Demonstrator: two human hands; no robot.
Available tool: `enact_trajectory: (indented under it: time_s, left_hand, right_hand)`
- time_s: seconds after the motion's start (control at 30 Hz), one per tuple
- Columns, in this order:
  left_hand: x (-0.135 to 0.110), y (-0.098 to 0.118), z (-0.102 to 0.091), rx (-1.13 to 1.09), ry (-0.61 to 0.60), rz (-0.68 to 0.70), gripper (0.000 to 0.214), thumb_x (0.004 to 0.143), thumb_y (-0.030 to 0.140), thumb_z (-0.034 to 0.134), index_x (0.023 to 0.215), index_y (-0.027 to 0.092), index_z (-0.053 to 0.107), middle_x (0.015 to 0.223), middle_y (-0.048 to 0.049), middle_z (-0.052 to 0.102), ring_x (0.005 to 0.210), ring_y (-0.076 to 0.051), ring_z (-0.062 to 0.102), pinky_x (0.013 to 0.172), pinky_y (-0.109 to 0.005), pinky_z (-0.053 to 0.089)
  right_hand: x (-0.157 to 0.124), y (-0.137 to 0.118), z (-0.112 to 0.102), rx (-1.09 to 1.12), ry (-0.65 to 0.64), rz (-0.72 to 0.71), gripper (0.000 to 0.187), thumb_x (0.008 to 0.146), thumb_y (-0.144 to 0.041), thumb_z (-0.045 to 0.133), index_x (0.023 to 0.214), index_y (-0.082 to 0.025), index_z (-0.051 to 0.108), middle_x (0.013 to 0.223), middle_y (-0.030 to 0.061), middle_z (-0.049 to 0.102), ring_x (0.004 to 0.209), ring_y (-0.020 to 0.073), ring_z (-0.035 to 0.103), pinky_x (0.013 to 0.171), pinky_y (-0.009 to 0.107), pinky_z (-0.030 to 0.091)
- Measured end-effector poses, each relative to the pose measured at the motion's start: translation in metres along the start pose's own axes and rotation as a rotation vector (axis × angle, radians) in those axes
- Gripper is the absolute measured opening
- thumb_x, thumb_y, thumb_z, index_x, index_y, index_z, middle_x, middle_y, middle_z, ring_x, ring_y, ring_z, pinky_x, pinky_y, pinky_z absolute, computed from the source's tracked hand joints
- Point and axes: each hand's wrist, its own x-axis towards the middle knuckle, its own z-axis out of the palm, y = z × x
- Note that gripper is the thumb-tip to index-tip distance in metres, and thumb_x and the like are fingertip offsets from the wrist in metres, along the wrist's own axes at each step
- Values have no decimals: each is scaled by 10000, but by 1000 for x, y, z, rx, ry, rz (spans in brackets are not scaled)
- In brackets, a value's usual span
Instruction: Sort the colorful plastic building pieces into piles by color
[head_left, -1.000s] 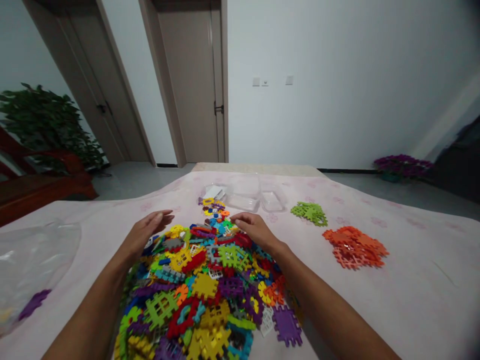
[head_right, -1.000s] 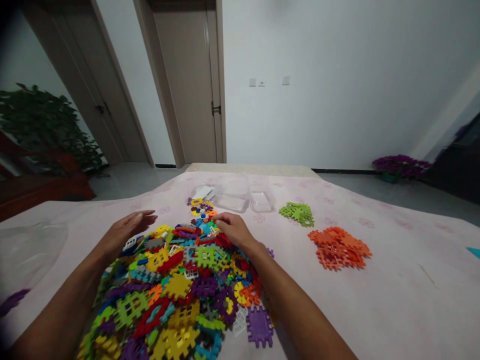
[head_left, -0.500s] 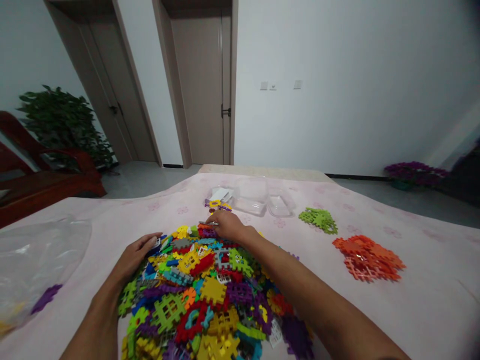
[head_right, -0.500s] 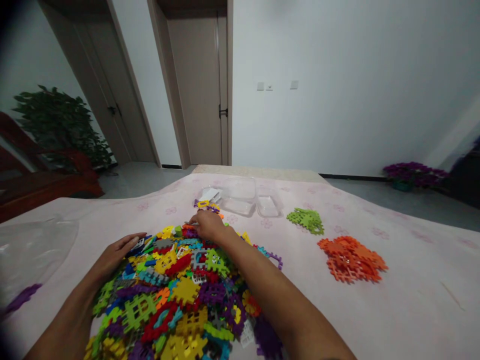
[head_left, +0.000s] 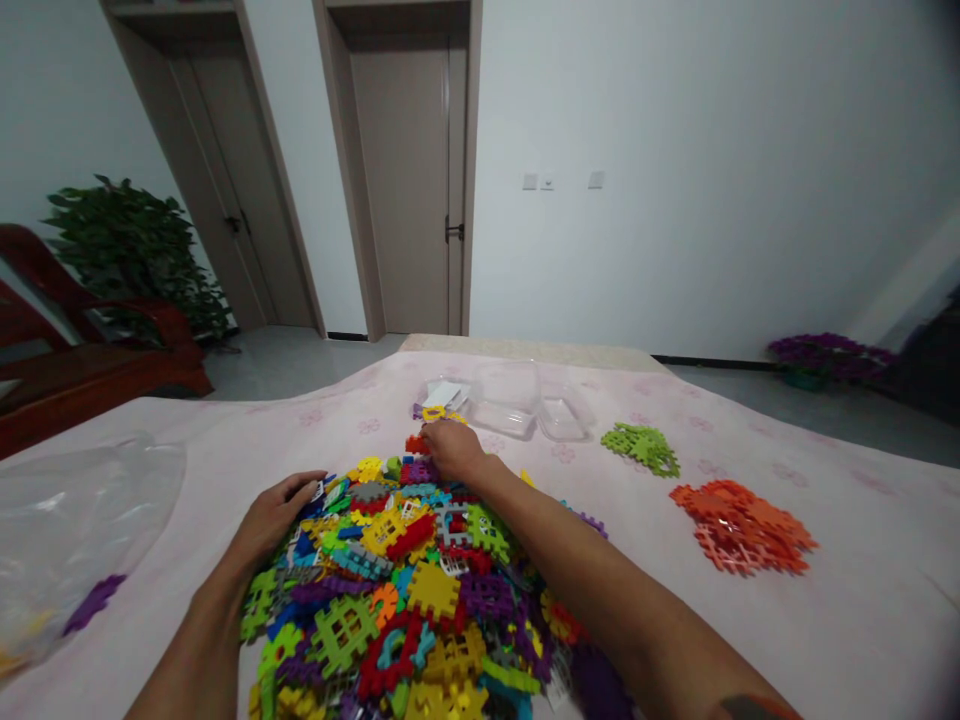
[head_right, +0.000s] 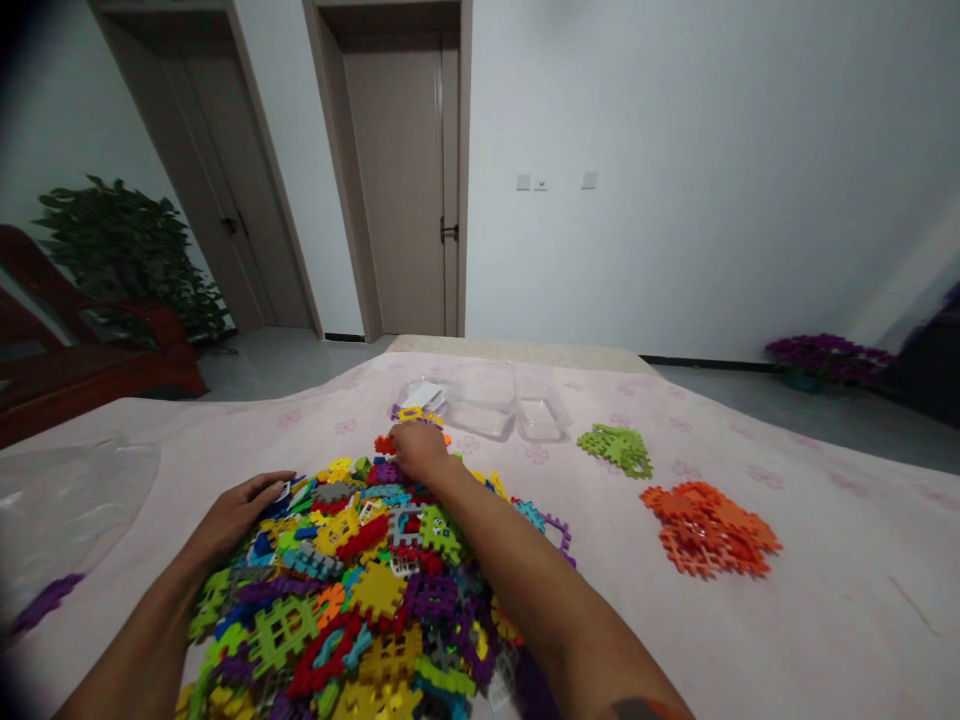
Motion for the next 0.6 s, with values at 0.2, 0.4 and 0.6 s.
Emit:
enact_trajectory:
  time_s: [0.2, 0.4, 0.6]
  left_hand:
    - [1, -2, 0, 21, 16, -3, 618, 775, 638, 599, 1196, 207, 734, 1078, -61, 776, 874, -248, 723, 715, -289, 562]
    - [7, -10, 2, 82, 34, -6, 565, 773, 602, 616, 1180, 231, 748, 1009, -50, 791, 853, -251, 733, 696, -282, 565]
    - [7, -10, 2, 113, 25, -51, 580, 800, 614, 585, 1225, 243, 719, 1016, -47, 790, 847, -256, 737, 656, -285, 567]
  right_hand:
    - [-61, 33, -23, 424, 338, 232, 326, 993, -273, 405, 1109, -177, 694, 1020, 55, 752, 891, 175, 707, 809, 274, 529]
    - [-189, 115, -35, 439, 792, 483, 339, 934, -381, 491, 1092, -182, 714, 1048, 99, 751, 968, 232, 699, 908, 393, 542]
    - [-298, 190, -40, -96, 923, 575, 355, 931, -333, 443, 1115, -183, 708, 1204, 134, 699, 1135, 265, 635, 1044, 470, 476]
